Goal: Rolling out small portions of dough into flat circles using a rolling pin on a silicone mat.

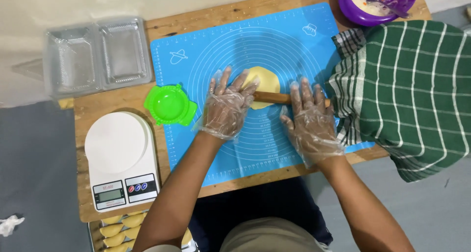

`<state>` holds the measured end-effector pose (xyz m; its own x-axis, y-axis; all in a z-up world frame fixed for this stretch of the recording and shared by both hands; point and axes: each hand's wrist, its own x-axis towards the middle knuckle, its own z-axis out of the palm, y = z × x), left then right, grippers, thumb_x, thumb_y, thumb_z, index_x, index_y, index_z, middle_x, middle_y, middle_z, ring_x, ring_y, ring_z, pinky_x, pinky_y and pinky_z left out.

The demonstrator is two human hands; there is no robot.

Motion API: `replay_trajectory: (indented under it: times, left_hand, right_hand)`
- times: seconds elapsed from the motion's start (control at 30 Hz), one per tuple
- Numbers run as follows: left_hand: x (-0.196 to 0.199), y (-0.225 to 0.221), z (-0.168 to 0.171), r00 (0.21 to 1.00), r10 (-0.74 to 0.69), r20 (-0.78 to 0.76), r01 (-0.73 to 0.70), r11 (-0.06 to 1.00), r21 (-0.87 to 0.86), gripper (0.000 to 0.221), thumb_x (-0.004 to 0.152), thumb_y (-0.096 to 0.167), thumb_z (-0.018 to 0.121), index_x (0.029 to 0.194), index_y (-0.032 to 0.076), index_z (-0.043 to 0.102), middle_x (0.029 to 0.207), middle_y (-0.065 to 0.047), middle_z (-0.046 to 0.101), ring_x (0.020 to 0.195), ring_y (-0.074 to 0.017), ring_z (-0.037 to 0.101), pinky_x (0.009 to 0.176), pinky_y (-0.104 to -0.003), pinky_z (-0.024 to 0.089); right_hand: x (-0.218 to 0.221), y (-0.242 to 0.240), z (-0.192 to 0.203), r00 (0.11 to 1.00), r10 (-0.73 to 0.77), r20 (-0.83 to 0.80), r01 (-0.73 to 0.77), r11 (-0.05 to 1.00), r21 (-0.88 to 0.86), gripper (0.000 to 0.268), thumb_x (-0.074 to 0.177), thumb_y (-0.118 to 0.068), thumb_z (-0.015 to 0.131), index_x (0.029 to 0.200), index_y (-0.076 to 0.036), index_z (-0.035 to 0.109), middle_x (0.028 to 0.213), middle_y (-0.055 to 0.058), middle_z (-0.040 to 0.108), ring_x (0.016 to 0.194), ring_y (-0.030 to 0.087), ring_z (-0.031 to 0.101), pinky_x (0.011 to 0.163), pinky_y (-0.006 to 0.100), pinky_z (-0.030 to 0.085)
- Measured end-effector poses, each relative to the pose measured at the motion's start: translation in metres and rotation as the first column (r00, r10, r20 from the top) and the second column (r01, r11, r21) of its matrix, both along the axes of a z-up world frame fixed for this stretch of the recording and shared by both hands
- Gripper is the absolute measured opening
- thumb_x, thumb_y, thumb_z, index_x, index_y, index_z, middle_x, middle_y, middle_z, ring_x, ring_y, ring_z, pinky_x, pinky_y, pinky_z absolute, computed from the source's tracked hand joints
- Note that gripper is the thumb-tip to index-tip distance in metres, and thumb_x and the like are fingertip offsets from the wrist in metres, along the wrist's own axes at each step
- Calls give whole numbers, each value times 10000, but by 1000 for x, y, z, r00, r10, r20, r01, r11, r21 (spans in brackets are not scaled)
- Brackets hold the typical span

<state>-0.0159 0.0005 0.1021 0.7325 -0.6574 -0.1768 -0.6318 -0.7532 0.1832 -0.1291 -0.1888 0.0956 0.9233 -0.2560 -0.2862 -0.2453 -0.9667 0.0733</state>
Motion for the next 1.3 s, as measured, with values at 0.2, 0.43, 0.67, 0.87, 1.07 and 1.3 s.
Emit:
replay_trajectory:
  times: [0.2, 0.43, 0.67, 0.87, 1.07, 1.3]
  left_hand:
    - [-5, 10, -19, 1000, 25, 4, -25, 991, -132, 449, 1089, 421, 337, 1461, 317, 568, 1632, 30, 392, 1545, -342, 223, 1240, -586, 181]
    - [-10, 15, -52, 999, 51, 14, -51, 998, -32, 434, 1071, 351, 405, 1481, 231, 477, 1608, 12, 377, 1543, -271, 227, 1282, -488, 107]
    - [39, 8, -140, 987, 148, 56, -112, 903, -415, 256, 1081, 267, 526, 1049, 120, 733, 1227, -109, 701, 1386, -289, 510, 1227, -497, 300]
    - [68, 11, -35, 876, -113, 468, 198, 970, -138, 179, 983, 147, 580, 946, 181, 752, 1088, 10, 732, 1337, -142, 539, 1252, -357, 267]
    - [86, -5, -15, 999, -18, 35, 15, 996, 87, 642, 1066, 620, 234, 1567, 256, 404, 1655, 13, 321, 1542, -254, 229, 1262, -474, 203]
    - [85, -5, -44, 997, 19, 78, -27, 994, 106, 604, 1105, 512, 254, 1587, 172, 381, 1640, -81, 361, 1530, -308, 272, 1251, -446, 255]
  right_hand:
    - [-28, 16, -1, 996, 27, 90, -29, 999, 15, 808, 1004, -563, 428, 1640, -115, 210, 1684, 174, 213, 1512, 437, 191, 1141, 667, 299]
    - [-50, 26, 3, 990, 71, 122, -73, 997, 9, 817, 962, -567, 466, 1620, -125, 269, 1644, 147, 272, 1486, 438, 229, 1175, 655, 227]
    - [-21, -5, 6, 975, -43, 216, 5, 985, 171, 508, 1022, -504, 421, 1504, -348, 461, 1523, 3, 466, 1382, 322, 487, 1081, 576, 449]
    - [61, -46, -22, 975, -124, 185, 99, 986, 137, 530, 1030, -631, 285, 1508, -480, 456, 1589, -32, 382, 1334, 366, 531, 950, 585, 542]
    - [91, -31, 2, 986, -113, 124, 105, 992, 66, 580, 1088, -455, 275, 1628, -257, 354, 1705, 89, 222, 1503, 395, 267, 1097, 647, 394]
    - [97, -31, -18, 999, -26, 43, 23, 996, 82, 598, 1099, -395, 274, 1661, -194, 241, 1736, 64, 151, 1568, 388, 121, 1155, 756, 155]
